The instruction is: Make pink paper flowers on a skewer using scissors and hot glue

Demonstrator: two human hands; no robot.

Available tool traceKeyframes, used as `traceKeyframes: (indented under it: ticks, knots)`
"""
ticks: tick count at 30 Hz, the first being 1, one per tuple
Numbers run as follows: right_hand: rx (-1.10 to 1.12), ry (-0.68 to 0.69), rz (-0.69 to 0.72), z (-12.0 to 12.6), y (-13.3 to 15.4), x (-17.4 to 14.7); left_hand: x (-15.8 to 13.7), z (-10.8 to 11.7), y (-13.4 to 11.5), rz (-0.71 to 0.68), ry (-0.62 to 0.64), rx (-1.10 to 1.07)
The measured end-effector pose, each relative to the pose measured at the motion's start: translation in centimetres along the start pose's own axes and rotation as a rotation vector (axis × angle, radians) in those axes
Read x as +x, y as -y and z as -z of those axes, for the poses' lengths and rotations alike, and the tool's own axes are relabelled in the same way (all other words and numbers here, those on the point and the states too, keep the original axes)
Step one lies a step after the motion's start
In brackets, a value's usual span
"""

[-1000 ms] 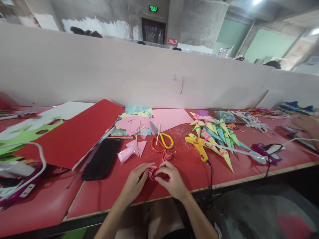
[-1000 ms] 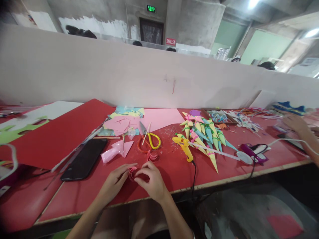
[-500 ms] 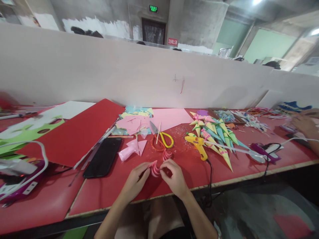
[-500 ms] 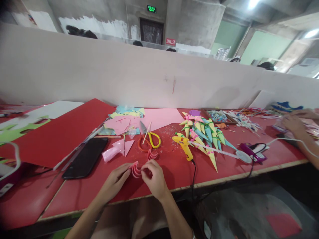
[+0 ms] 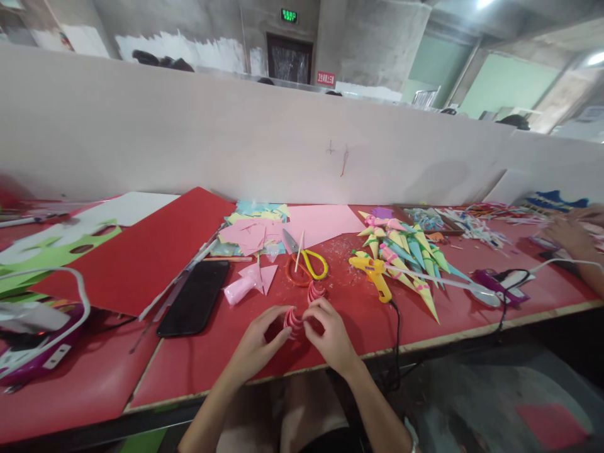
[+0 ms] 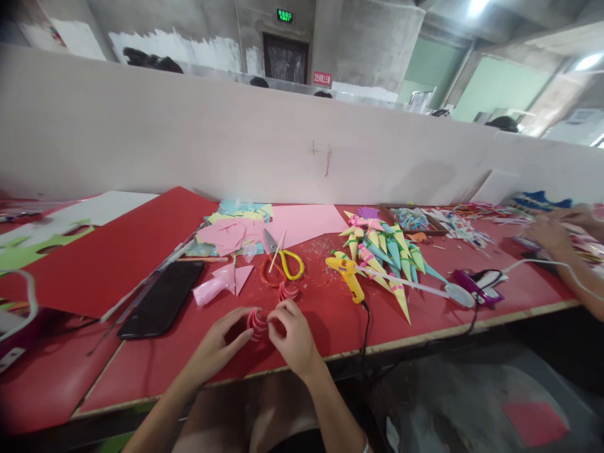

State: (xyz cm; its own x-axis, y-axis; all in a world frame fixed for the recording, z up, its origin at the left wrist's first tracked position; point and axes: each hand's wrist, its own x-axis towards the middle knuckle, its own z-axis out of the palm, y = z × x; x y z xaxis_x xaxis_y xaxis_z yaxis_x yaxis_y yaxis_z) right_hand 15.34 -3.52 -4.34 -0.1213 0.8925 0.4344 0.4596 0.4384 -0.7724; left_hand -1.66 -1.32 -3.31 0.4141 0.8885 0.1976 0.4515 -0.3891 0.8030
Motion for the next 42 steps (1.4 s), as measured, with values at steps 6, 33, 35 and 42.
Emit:
traceKeyframes:
  ticks: [6,33,35,42]
  knots:
    - [-0.027,-0.019,-0.018,0.8,-0.6,-0.1,-0.1,0.0,0.4,0.008,0.051,-0.043]
    - [0.050,-0.027,-0.051,1.6,-0.7,-0.3,0.0,-0.1,0.3,-0.023,0.079,-0.051]
    - [0.023,-0.045,-0.088,2.1,-1.3,-0.5,0.2,-0.2,0.3,-0.016,0.047,-0.033]
    - [-0.017,-0.119,-0.152,3.4,-2.9,-1.1,2.6,-1.3,-0.7,0.086,-0.034,0.102]
